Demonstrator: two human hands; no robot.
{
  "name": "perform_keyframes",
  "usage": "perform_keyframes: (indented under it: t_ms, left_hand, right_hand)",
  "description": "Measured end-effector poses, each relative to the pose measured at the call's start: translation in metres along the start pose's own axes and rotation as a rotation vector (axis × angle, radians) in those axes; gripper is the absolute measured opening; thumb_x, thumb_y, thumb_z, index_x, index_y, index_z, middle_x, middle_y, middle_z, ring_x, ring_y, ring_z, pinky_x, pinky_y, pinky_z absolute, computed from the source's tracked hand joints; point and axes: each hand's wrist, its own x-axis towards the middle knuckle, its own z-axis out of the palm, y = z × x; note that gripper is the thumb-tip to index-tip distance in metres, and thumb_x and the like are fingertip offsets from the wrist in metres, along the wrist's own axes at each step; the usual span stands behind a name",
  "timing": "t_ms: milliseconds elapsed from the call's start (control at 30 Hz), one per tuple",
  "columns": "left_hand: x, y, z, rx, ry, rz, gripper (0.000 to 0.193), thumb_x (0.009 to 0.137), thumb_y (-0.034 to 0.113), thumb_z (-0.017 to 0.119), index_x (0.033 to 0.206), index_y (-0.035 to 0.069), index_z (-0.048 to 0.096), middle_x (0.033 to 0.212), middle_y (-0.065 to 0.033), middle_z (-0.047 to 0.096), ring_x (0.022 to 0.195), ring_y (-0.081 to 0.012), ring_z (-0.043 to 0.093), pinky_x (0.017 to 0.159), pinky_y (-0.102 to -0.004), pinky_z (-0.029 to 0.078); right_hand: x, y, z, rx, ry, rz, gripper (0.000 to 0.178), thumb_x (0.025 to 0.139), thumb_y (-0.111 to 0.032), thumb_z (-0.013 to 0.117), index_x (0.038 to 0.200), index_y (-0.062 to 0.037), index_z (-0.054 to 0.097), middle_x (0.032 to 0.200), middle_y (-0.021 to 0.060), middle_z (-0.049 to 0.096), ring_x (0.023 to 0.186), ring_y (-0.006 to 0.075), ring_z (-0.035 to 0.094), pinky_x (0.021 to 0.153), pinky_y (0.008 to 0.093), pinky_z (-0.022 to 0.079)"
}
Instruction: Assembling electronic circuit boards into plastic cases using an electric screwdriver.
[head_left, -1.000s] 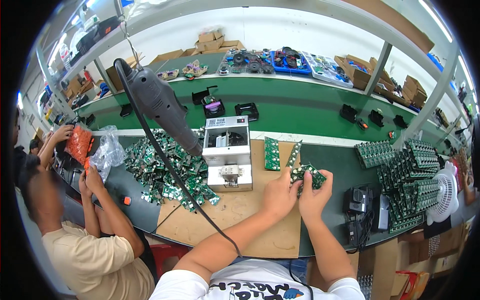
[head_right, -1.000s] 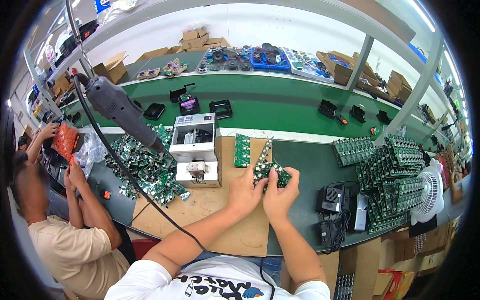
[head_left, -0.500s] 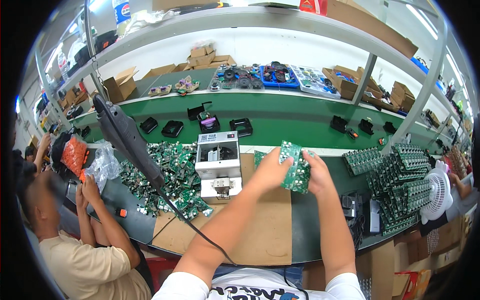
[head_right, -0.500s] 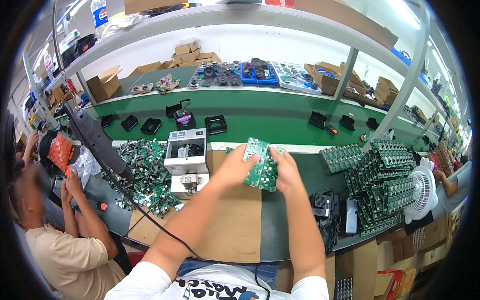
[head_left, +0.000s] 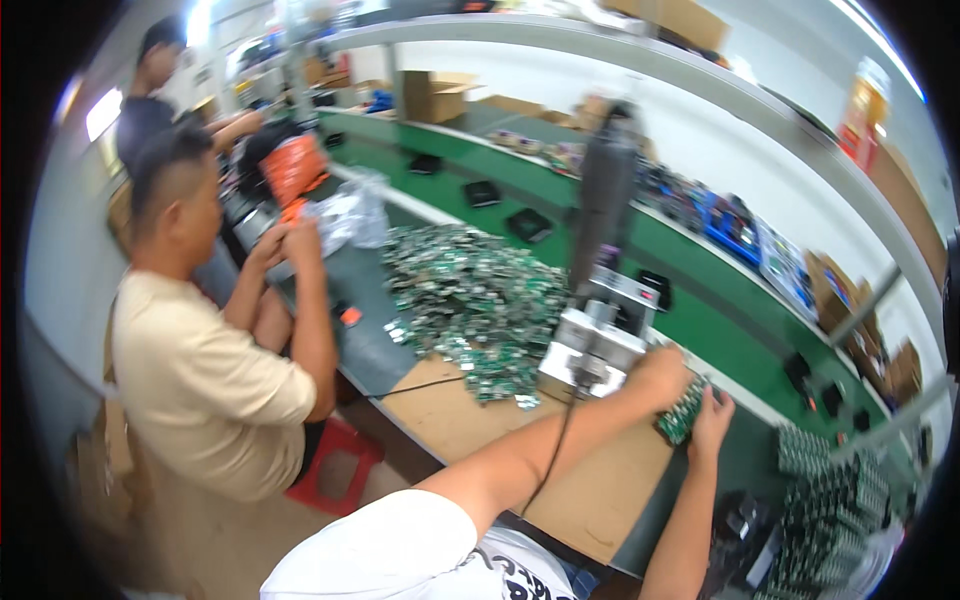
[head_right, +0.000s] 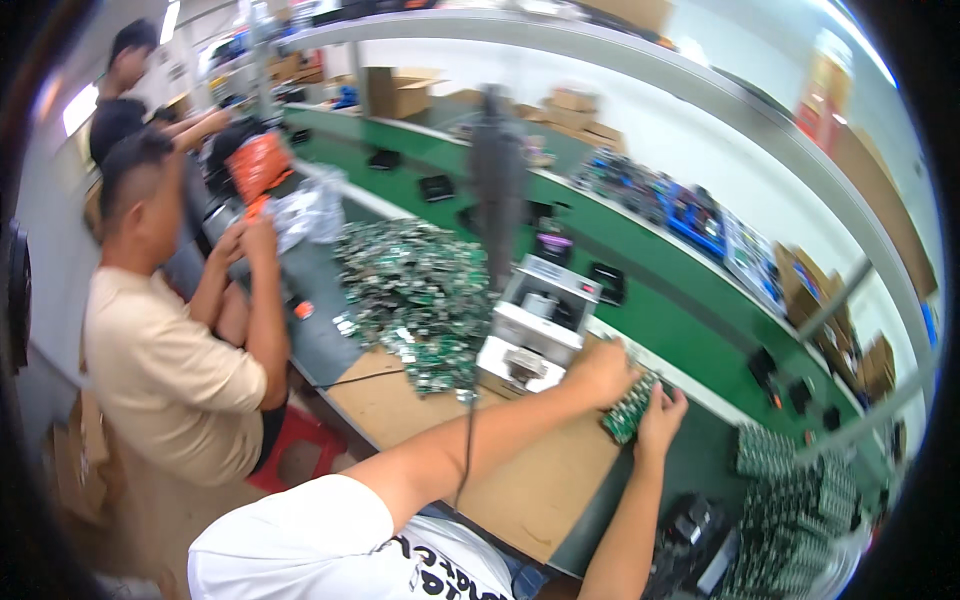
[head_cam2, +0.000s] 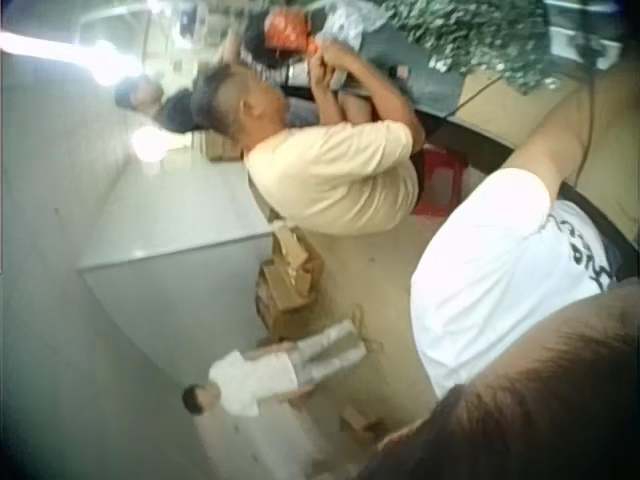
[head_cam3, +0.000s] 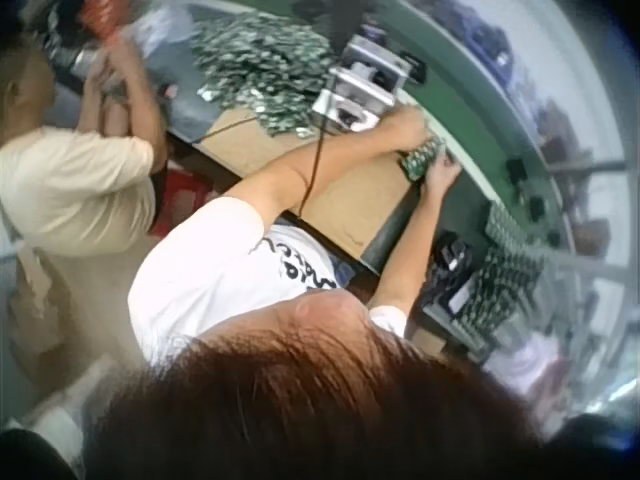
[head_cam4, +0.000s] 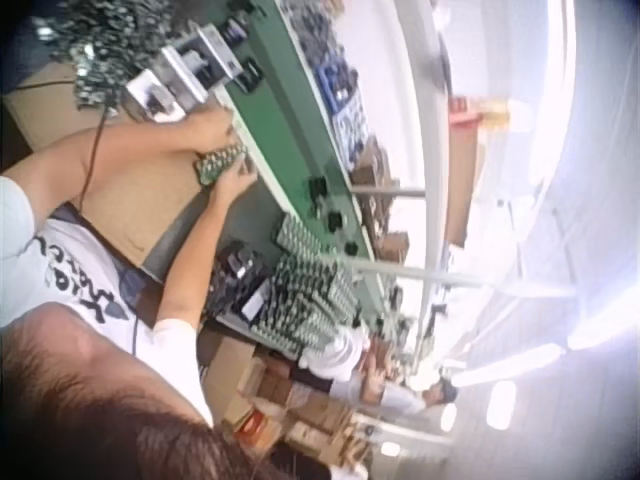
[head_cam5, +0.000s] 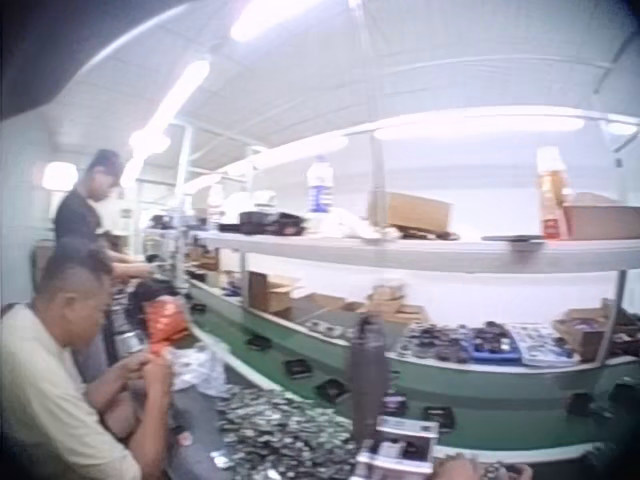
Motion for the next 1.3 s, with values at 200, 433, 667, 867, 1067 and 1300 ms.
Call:
perform_keyframes:
  t_ms: [200, 433, 667, 867, 1067, 1300]
  left_hand:
    - [-0.082, -0.033, -0.043, -0.074, 0.248, 0.614, 0.032, 0.08, 0.024, 0.068, 0.102, 0.002, 0.059, 0.079, -0.0165, 0.06, 0.077, -0.035, 0.062, 0.067, -0.042, 0.05]
    - [-0.145, -0.197, -0.213, 0.537, 0.984, 0.0, 0.022, 0.076, -0.002, 0.052, 0.097, 0.001, 0.056, 0.092, -0.0184, 0.057, 0.085, -0.0358, 0.055, 0.077, -0.0445, 0.044]
    - [-0.142, -0.293, -0.255, 0.882, 0.549, -0.939, 0.02, 0.09, 0.013, 0.05, 0.105, 0.001, 0.054, 0.108, -0.0237, 0.057, 0.099, -0.0381, 0.06, 0.078, -0.0446, 0.054]
    - [-0.15, -0.294, -0.25, 1.062, 0.734, -0.675, 0.012, 0.085, 0.008, 0.052, 0.09, 0.002, 0.061, 0.086, -0.015, 0.065, 0.078, -0.029, 0.068, 0.063, -0.0362, 0.058]
    - [-0.165, -0.266, -0.26, 0.731, 0.763, -0.626, 0.031, 0.071, 0.005, 0.067, 0.094, 0.001, 0.048, 0.095, -0.0206, 0.057, 0.085, -0.0375, 0.064, 0.073, -0.0422, 0.054]
    - [-0.216, -0.116, -0.161, -0.052, 0.513, -0.093, 0.026, 0.077, 0.005, 0.064, 0.097, 0.002, 0.049, 0.086, -0.0132, 0.057, 0.078, -0.0285, 0.062, 0.069, -0.0389, 0.051]
  right_hand:
    - [-0.007, 0.004, 0.006, -0.474, 0.006, -0.365, 0.052, 0.095, -0.035, 0.051, 0.128, 0.0052, 0.048, 0.124, 0.0221, 0.054, 0.114, 0.0342, 0.052, 0.099, 0.0397, 0.038]
    - [-0.023, -0.022, 0.005, -0.738, 0.021, -0.448, 0.05, 0.1, -0.035, 0.035, 0.128, 0.0048, 0.049, 0.133, 0.0248, 0.048, 0.123, 0.041, 0.042, 0.103, 0.0453, 0.031]
    - [-0.078, -0.052, 0.017, -0.548, 0.132, -0.964, 0.029, 0.091, -0.019, 0.049, 0.11, 0.0019, 0.055, 0.117, 0.0196, 0.054, 0.116, 0.0375, 0.046, 0.101, 0.0466, 0.033]
    - [-0.129, -0.052, 0.035, -0.42, -0.178, -1.212, 0.019, 0.081, -0.012, 0.054, 0.095, 0.0003, 0.058, 0.098, 0.0174, 0.057, 0.102, 0.0388, 0.051, 0.094, 0.0498, 0.038]
    - [-0.158, -0.051, 0.047, -0.248, -0.379, -1.152, 0.013, 0.089, -0.008, 0.05, 0.098, 0.0007, 0.053, 0.094, 0.0157, 0.054, 0.092, 0.0298, 0.051, 0.085, 0.0411, 0.041]
    - [-0.205, -0.063, 0.114, 0.676, -0.994, 0.593, 0.039, 0.099, -0.036, 0.045, 0.121, -0.0043, 0.046, 0.108, 0.012, 0.056, 0.097, 0.0234, 0.059, 0.085, 0.0375, 0.05]
